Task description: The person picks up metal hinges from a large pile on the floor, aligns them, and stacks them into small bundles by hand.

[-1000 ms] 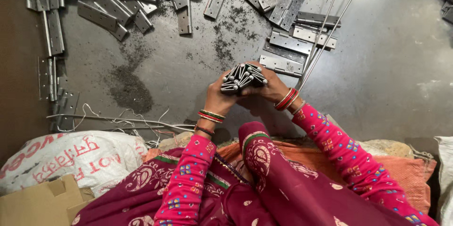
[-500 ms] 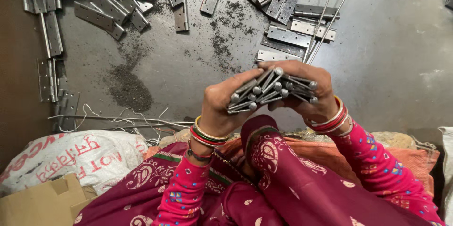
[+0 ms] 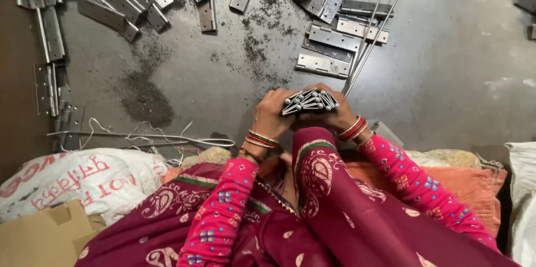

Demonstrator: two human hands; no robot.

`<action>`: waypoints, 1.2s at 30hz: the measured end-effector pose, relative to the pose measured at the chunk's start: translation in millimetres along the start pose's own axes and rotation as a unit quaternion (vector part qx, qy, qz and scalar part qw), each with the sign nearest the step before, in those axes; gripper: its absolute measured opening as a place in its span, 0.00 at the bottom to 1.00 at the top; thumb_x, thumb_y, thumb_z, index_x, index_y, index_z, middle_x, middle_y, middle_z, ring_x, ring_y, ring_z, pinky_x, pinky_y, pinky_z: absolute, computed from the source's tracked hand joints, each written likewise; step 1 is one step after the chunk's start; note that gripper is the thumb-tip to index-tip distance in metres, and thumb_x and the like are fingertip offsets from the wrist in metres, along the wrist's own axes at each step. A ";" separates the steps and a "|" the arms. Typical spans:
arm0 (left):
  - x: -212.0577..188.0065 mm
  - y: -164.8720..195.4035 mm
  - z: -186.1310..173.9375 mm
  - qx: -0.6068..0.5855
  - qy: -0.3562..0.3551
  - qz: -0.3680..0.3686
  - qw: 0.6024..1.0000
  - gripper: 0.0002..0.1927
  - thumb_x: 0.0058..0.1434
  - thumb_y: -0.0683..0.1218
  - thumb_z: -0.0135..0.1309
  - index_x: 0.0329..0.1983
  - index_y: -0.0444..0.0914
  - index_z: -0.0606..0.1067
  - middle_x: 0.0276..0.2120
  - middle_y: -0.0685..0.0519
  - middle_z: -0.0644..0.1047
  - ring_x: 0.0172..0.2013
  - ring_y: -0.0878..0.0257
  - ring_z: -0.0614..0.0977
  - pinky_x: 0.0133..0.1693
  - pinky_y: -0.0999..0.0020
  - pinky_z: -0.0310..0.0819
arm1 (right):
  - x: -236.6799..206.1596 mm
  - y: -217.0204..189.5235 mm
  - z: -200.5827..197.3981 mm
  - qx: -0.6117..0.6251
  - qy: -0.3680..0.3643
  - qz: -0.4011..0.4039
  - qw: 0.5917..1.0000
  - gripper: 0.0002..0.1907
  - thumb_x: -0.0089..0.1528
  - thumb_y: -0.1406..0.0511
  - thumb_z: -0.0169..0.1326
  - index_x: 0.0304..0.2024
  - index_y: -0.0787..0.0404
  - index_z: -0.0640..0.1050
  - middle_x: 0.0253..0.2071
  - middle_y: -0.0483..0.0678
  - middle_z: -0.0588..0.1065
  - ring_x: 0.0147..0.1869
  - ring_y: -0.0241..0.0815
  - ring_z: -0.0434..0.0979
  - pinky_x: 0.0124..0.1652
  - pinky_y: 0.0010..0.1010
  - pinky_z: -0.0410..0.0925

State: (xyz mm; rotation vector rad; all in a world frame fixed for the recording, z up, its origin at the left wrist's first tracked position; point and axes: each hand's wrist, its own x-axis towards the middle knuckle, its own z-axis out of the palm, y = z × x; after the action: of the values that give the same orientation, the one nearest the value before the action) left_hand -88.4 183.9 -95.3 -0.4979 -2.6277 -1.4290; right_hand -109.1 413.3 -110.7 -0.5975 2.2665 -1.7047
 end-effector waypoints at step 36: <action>26.7 77.2 -47.1 -0.043 0.024 0.066 0.997 0.30 0.50 0.41 0.69 0.56 0.40 0.73 0.45 0.48 0.77 0.45 0.47 0.82 0.45 0.57 0.78 | -16.3 -87.1 -33.5 0.003 0.047 -0.051 0.998 0.36 0.56 0.65 0.72 0.63 0.59 0.69 0.62 0.51 0.76 0.65 0.39 0.78 0.63 0.32 0.74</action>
State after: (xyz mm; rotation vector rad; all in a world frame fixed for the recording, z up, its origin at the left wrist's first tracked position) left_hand -90.5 189.7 -1.2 -0.6270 -2.4552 -1.4971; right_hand -93.6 429.1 -18.6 -0.6541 2.3320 -1.8226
